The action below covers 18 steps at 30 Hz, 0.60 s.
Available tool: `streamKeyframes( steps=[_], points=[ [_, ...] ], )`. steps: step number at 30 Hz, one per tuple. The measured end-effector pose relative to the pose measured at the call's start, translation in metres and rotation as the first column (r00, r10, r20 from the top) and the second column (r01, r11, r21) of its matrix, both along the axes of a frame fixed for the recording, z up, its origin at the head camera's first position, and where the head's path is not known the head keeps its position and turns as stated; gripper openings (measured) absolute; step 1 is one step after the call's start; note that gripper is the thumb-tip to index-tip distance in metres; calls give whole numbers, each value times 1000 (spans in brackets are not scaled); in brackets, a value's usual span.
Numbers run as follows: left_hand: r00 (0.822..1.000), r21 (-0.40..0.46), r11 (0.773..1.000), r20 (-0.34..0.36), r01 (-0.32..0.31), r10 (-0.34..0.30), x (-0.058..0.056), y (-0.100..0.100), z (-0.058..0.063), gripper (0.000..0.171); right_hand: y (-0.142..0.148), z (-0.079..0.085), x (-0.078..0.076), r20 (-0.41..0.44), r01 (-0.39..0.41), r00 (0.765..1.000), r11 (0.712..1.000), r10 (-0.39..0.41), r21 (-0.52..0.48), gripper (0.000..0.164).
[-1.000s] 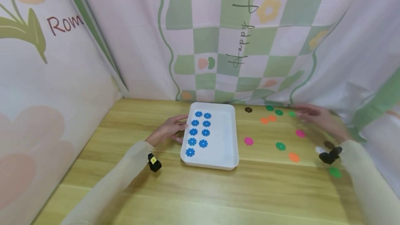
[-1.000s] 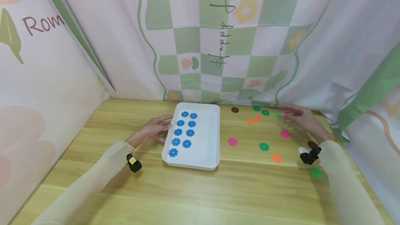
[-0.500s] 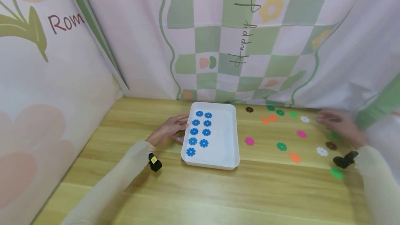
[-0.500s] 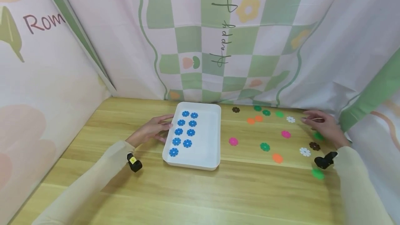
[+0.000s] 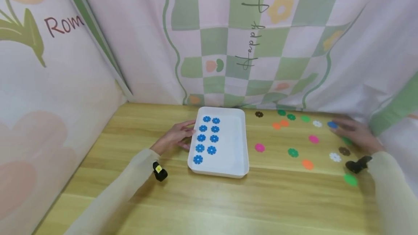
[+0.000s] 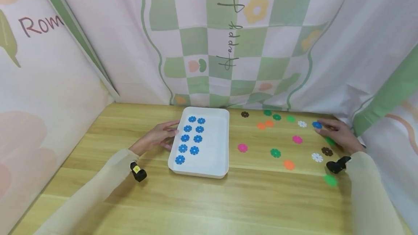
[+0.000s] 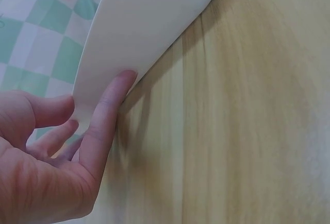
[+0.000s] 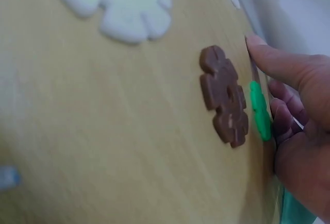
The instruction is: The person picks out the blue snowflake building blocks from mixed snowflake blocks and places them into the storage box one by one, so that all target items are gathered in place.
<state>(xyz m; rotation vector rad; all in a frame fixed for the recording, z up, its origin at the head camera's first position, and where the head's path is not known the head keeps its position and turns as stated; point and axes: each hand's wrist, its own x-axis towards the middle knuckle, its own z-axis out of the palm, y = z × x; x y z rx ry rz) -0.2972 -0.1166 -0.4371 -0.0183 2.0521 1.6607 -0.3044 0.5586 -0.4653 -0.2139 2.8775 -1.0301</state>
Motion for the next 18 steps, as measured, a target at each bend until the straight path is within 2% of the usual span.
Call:
streamKeyframes(
  steps=[5,9,14,18],
  points=[
    [1000,3,1000,-10,-2,2,1,-2,1,57,2,-2,-2,-75,-18,997,999,16,-30,45],
    [1000,-10,1000,-5,-2,2,2,-1,1,57,1,-2,0,-68,-32,997,997,27,-69,42],
    [1000,-21,1000,0,-11,11,2,-1,0,57,0,0,-1,-71,-16,997,1000,14,-27,43],
    [1000,-18,1000,-1,-6,6,1,0,-1,56,1,-1,1,-35,14,999,1000,-15,-19,46]
  ],
)
